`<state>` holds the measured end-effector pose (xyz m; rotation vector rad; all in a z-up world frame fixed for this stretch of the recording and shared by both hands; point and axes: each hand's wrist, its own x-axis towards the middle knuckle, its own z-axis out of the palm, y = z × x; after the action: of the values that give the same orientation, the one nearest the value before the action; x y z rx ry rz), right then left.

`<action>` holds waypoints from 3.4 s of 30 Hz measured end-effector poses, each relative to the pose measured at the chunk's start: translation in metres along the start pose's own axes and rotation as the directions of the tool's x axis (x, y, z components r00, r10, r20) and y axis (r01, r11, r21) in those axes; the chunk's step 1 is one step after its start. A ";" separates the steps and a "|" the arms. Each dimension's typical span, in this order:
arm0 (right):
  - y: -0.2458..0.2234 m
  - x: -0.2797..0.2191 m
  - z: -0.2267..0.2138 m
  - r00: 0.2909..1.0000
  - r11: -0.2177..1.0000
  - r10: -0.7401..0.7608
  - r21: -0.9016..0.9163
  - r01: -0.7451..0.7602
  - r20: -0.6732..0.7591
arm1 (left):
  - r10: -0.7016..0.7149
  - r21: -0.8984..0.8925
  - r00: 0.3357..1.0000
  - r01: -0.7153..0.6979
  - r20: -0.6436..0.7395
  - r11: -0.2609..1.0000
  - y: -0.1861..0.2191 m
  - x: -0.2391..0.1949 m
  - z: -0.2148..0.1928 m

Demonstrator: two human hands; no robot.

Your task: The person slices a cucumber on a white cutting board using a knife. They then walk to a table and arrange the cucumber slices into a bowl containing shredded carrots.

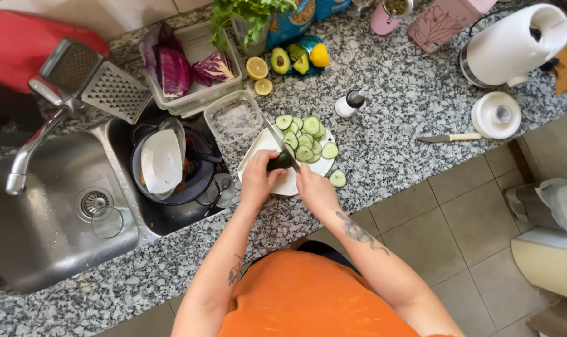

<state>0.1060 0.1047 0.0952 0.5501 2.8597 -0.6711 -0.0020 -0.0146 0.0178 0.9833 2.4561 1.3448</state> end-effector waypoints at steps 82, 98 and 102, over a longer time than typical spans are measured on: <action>0.008 -0.030 -0.012 0.997 0.999 0.002 -0.038 -0.004 -0.074 | 0.085 0.060 0.996 -0.082 -0.042 0.995 0.002 -0.005 0.012; 0.010 -0.026 0.000 0.993 0.992 -0.033 -0.125 0.019 -0.116 | 0.083 0.050 0.995 -0.080 -0.052 0.996 -0.003 -0.002 0.013; 0.010 -0.025 0.001 0.993 0.989 -0.037 -0.144 0.021 -0.108 | 0.080 0.045 0.995 -0.078 -0.051 0.996 -0.004 -0.002 0.014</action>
<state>0.1325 0.1050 0.0962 0.5410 2.9938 -0.4486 0.0040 -0.0082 0.0061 1.0793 2.5189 1.3646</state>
